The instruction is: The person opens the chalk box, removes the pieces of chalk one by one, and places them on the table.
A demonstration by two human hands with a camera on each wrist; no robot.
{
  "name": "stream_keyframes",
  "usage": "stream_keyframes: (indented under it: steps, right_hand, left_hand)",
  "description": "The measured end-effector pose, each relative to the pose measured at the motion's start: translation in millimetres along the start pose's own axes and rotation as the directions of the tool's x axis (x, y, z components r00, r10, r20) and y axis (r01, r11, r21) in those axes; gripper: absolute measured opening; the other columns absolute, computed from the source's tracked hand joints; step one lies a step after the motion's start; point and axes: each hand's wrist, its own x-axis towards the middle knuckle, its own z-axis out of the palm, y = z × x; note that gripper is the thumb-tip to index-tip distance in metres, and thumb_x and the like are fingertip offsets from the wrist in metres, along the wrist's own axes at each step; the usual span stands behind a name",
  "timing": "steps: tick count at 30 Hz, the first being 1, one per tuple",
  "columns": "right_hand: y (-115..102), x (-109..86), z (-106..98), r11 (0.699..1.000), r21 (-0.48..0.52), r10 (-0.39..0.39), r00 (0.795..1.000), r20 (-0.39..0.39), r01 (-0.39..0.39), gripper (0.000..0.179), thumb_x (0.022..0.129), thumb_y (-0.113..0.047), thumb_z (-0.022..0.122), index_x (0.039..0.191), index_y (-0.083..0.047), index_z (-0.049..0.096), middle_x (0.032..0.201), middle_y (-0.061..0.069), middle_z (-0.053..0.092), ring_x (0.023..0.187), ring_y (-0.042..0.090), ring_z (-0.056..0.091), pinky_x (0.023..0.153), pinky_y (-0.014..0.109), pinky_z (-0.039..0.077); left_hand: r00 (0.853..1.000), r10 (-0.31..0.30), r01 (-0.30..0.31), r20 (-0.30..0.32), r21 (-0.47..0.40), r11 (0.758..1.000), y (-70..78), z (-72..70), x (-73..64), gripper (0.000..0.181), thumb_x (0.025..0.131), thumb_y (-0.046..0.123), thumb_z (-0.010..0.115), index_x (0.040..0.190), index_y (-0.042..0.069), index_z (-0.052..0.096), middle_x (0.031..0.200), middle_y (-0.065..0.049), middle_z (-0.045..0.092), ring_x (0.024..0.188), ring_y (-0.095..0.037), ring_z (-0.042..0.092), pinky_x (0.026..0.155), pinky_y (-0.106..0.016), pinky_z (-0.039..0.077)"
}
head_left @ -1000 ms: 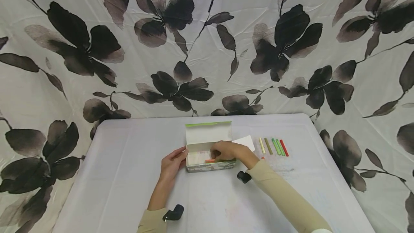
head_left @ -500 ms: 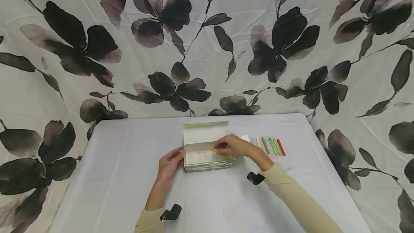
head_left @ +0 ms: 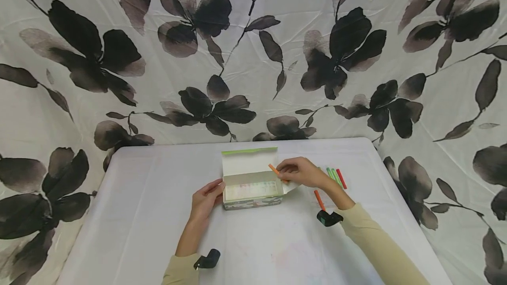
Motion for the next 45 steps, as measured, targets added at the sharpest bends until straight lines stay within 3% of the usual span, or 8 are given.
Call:
stream_keyframes:
  steps: [13, 23, 28, 35, 40, 45]
  right_hand:
    - [13, -47.5, -29, 0.994, 0.05, 0.108, 0.98, -0.166, -0.101, 0.03, 0.1, -0.018, 0.07, 0.124, -0.001, 0.069, 0.11, 0.013, 0.072, 0.104, 0.026, 0.069, 0.086, 0.032, 0.058]
    - [35, -86.4, -38, 0.975, 0.08, 0.22, 0.94, -0.259, -0.206, 0.037, 0.101, -0.026, 0.069, 0.128, 0.0, 0.066, 0.117, 0.015, 0.071, 0.106, 0.02, 0.07, 0.084, 0.032, 0.059]
    - [51, -103.8, -35, 0.963, 0.136, 0.263, 0.925, -0.272, -0.234, 0.041, 0.1, -0.024, 0.07, 0.128, 0.004, 0.064, 0.121, 0.026, 0.068, 0.103, 0.018, 0.071, 0.088, 0.039, 0.06]
    - [70, -124.7, -24, 0.94, 0.142, 0.34, 0.89, -0.305, -0.311, 0.045, 0.099, -0.027, 0.071, 0.129, 0.007, 0.063, 0.119, 0.018, 0.07, 0.111, 0.029, 0.068, 0.086, 0.027, 0.057]
    - [85, -133.9, -13, 0.927, 0.167, 0.374, 0.871, -0.318, -0.337, 0.044, 0.099, -0.026, 0.072, 0.126, 0.007, 0.064, 0.118, 0.018, 0.07, 0.108, 0.027, 0.069, 0.084, 0.026, 0.057]
    - [95, -140.4, -2, 0.924, 0.124, 0.382, 0.86, -0.339, -0.361, 0.036, 0.099, -0.02, 0.072, 0.122, 0.008, 0.066, 0.113, 0.018, 0.072, 0.098, 0.022, 0.071, 0.078, 0.025, 0.058]
  left_hand:
    - [1.0, -0.003, 0.003, 0.006, -0.003, 1.0, -6.4, -0.6, -7.5, 0.045, 0.095, 0.02, 0.076, 0.134, 0.001, 0.065, 0.113, -0.009, 0.069, 0.096, -0.017, 0.07, 0.079, -0.021, 0.057]
    - [1.0, 0.009, -0.009, 0.004, -0.002, 1.0, -7.4, -0.1, -8.2, 0.045, 0.096, 0.02, 0.076, 0.135, 0.0, 0.065, 0.115, -0.011, 0.07, 0.099, -0.02, 0.07, 0.078, -0.02, 0.057]
    - [1.0, 0.008, -0.008, -0.003, 0.0, 1.0, -9.2, 0.2, -7.8, 0.045, 0.096, 0.02, 0.076, 0.135, 0.001, 0.065, 0.117, -0.013, 0.069, 0.1, -0.02, 0.07, 0.077, -0.02, 0.057]
    - [1.0, -0.003, 0.003, 0.003, 0.007, 1.0, -7.4, -1.0, -8.4, 0.048, 0.096, 0.022, 0.076, 0.137, 0.001, 0.063, 0.12, -0.015, 0.068, 0.101, -0.019, 0.069, 0.077, -0.019, 0.057]
    - [1.0, -0.006, 0.006, 0.007, 0.01, 1.0, -6.5, -1.5, -8.7, 0.05, 0.096, 0.023, 0.076, 0.139, 0.001, 0.062, 0.13, -0.02, 0.065, 0.101, -0.019, 0.069, 0.076, -0.018, 0.056]
    - [1.0, -0.005, 0.005, 0.006, 0.006, 1.0, -5.5, -2.3, -6.1, 0.047, 0.096, 0.02, 0.076, 0.137, 0.001, 0.064, 0.125, -0.017, 0.068, 0.102, -0.02, 0.07, 0.078, -0.02, 0.057]
